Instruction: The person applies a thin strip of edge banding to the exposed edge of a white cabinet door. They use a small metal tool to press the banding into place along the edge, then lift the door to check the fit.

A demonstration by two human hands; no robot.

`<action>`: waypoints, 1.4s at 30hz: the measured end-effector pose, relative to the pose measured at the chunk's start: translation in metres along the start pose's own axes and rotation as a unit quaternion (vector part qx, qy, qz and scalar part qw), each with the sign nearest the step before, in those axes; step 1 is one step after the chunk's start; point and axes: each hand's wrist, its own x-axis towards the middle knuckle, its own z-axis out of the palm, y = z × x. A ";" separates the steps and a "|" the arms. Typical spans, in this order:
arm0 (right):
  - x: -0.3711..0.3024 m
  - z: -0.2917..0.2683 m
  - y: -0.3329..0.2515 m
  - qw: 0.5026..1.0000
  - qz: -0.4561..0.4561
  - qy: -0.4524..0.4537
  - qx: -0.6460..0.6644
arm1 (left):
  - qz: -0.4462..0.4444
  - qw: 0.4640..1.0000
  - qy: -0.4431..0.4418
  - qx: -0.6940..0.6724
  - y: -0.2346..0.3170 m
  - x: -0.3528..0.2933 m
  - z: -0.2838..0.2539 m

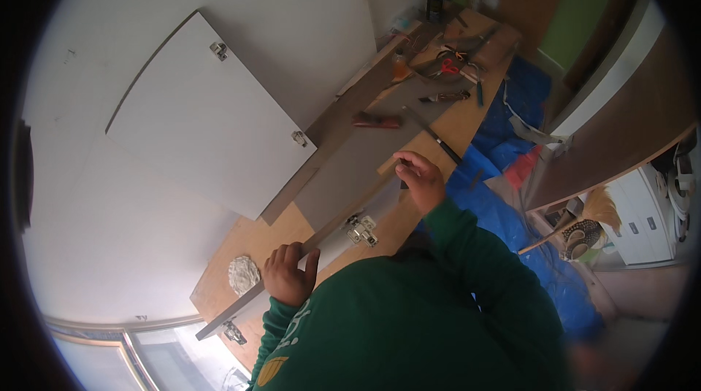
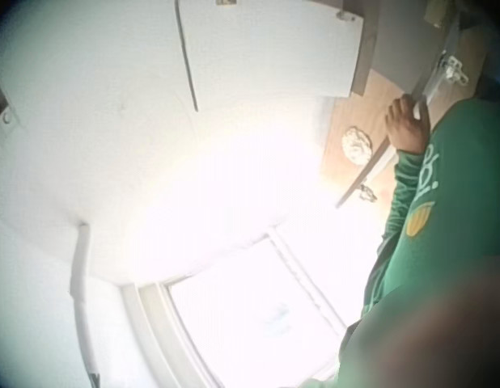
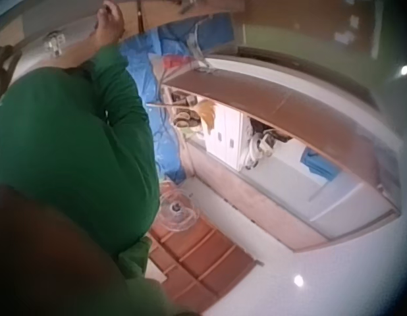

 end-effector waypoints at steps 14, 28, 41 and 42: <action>0.006 -0.013 -0.004 0.984 0.085 -0.045 0.149 | -0.003 1.000 0.009 0.014 0.003 -0.002 0.002; 0.034 -0.005 0.016 0.985 0.098 -0.047 0.137 | -0.009 1.000 0.013 0.010 0.006 -0.001 0.003; 0.011 -0.005 0.038 0.992 0.003 -0.124 -0.006 | -0.013 0.999 -0.030 0.014 -0.001 0.005 0.006; 0.011 -0.006 0.042 0.991 -0.002 -0.127 -0.032 | -0.017 0.999 -0.040 0.008 -0.002 0.005 0.006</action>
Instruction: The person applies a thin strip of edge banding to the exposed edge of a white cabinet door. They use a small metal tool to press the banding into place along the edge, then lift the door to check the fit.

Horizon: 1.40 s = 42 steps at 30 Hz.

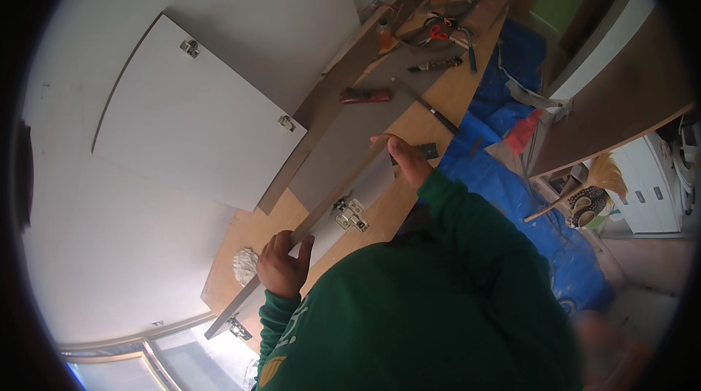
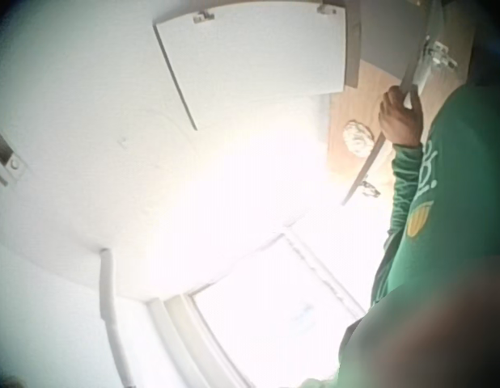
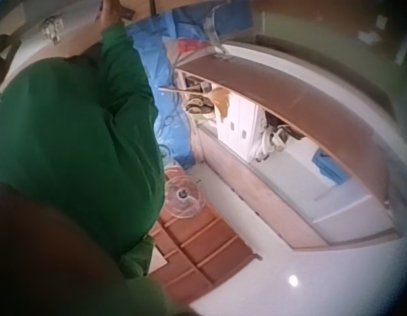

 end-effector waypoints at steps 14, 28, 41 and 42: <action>0.019 0.028 -0.001 0.993 -0.111 0.051 0.002 | -0.101 0.991 0.056 -0.063 -0.046 0.002 -0.094; 0.077 -0.003 -0.093 0.923 -0.138 0.035 0.356 | -0.125 0.885 0.338 -0.297 -0.059 -0.041 -0.199; 0.027 0.030 -0.208 0.940 -0.267 -0.002 0.212 | -0.235 0.778 0.378 -0.444 -0.133 -0.081 -0.042; 0.026 0.032 -0.211 0.942 -0.266 0.001 0.204 | -0.249 0.758 0.368 -0.478 -0.137 -0.084 -0.034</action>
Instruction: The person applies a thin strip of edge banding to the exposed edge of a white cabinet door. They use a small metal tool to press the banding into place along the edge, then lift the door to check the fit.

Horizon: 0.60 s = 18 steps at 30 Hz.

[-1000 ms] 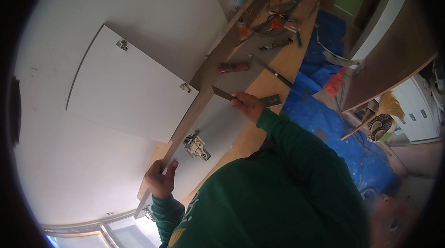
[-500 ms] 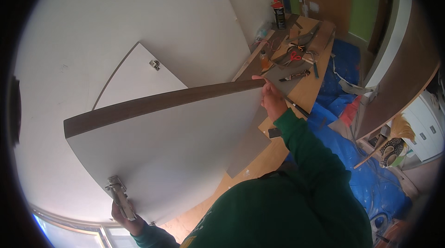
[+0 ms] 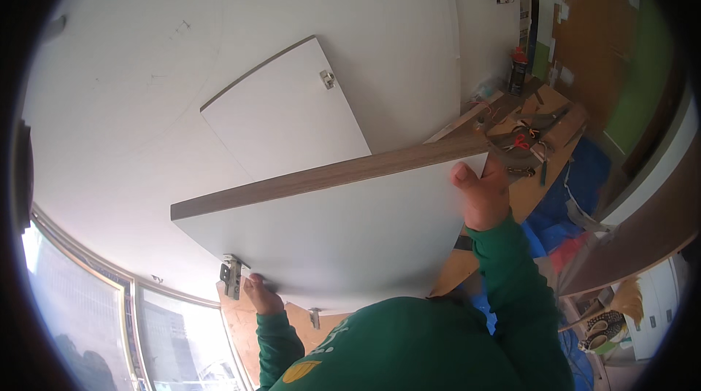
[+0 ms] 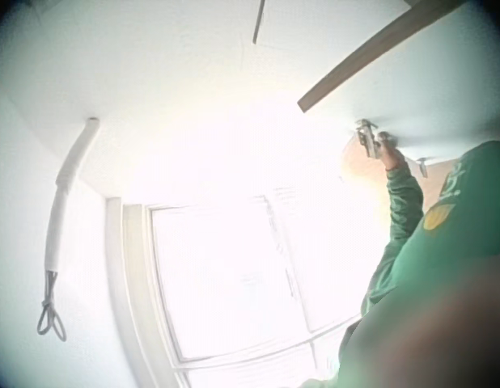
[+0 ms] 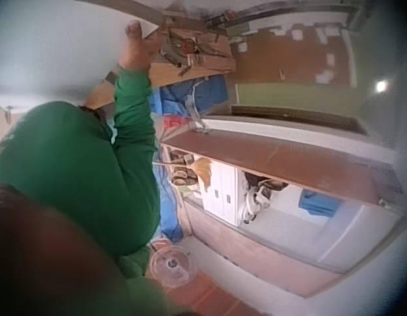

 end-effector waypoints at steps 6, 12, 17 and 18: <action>-0.011 0.011 -0.016 0.999 -0.011 0.019 -0.027 | -0.037 0.995 -0.027 -0.084 -0.036 0.003 0.001; -0.027 0.021 -0.022 0.997 0.001 -0.009 -0.072 | -0.020 0.996 0.005 -0.086 -0.067 0.020 0.006; -0.018 0.028 -0.022 0.996 0.000 -0.051 -0.073 | 0.012 0.999 0.032 0.008 -0.075 0.031 0.011; -0.016 0.029 -0.024 0.995 0.019 -0.059 -0.080 | -0.005 0.999 0.042 0.013 -0.074 0.032 0.012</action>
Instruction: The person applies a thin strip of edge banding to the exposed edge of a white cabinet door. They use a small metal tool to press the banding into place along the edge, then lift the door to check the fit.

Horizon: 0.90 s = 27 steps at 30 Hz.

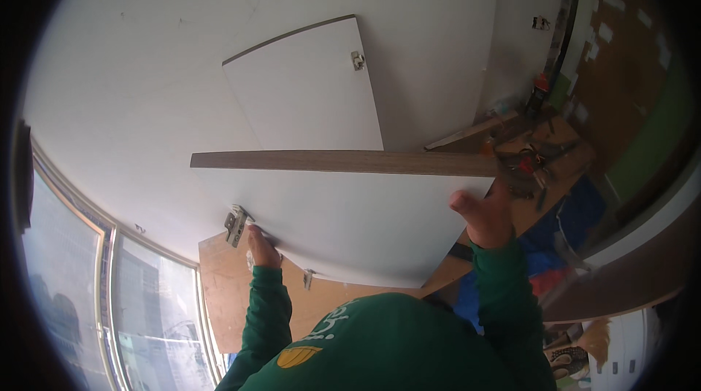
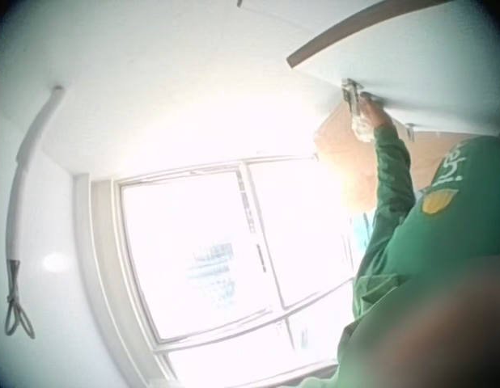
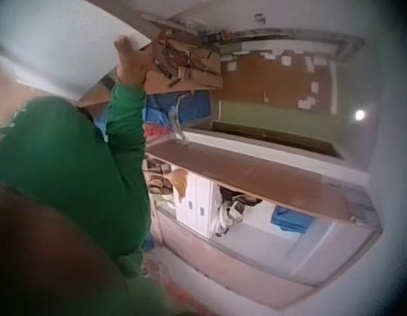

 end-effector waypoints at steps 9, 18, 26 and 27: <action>0.043 0.006 -0.005 0.998 0.010 -0.043 -0.038 | -0.038 0.996 0.079 -0.031 0.005 -0.007 0.007; 0.064 -0.033 0.020 0.991 -0.013 -0.119 -0.055 | 0.245 0.904 0.212 0.279 0.082 -0.060 0.059; 0.082 -0.042 0.025 0.972 -0.029 -0.227 -0.050 | 0.415 0.745 0.266 0.450 0.180 -0.059 0.103; 0.084 -0.042 0.025 0.969 -0.002 -0.246 -0.022 | 0.453 0.716 0.259 0.463 0.191 -0.061 0.110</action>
